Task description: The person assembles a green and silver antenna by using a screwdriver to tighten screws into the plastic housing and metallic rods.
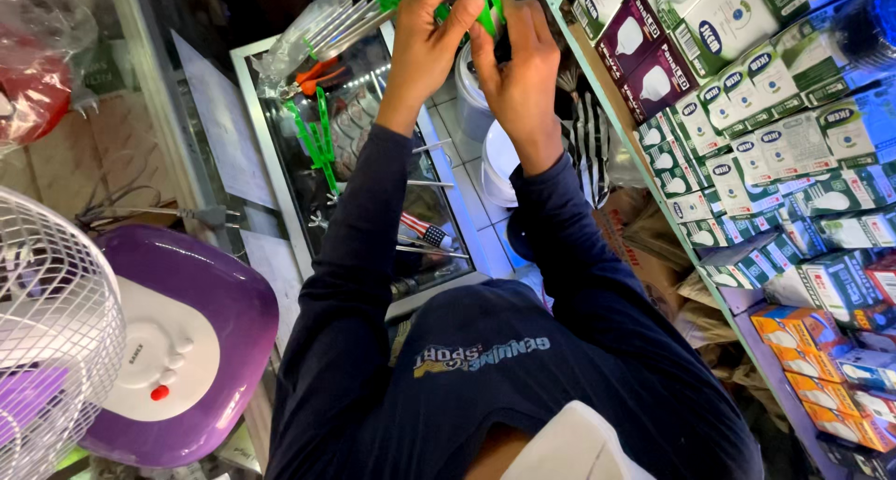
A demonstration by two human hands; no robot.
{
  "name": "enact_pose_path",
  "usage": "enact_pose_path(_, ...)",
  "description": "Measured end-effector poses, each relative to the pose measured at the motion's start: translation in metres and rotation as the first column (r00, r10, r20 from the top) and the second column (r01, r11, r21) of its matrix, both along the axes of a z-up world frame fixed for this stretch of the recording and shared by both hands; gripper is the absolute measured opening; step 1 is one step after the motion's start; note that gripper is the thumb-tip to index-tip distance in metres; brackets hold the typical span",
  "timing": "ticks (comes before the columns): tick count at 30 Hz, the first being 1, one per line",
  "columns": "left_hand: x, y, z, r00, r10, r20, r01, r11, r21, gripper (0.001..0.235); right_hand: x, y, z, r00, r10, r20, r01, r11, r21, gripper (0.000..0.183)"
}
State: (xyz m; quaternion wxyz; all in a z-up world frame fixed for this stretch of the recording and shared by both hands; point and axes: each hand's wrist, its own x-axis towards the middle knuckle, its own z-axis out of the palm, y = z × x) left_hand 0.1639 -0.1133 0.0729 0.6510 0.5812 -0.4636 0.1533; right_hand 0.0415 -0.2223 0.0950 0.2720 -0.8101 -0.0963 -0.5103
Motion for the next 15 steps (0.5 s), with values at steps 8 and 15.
enact_pose_path(8, -0.006, -0.002, 0.005, 1.0, 0.015, -0.001, -0.015, 1.0, -0.01, 0.028, 0.001, -0.003, -0.003, 0.999, -0.015, -0.035, 0.014, 1.0, -0.025, 0.026)
enact_pose_path(15, -0.015, -0.005, 0.011, 1.0, -0.003, -0.008, 0.003, 1.0, -0.012, 0.026, -0.001, -0.004, -0.003, 1.0, 0.004, -0.028, -0.004, 1.0, 0.009, 0.022)
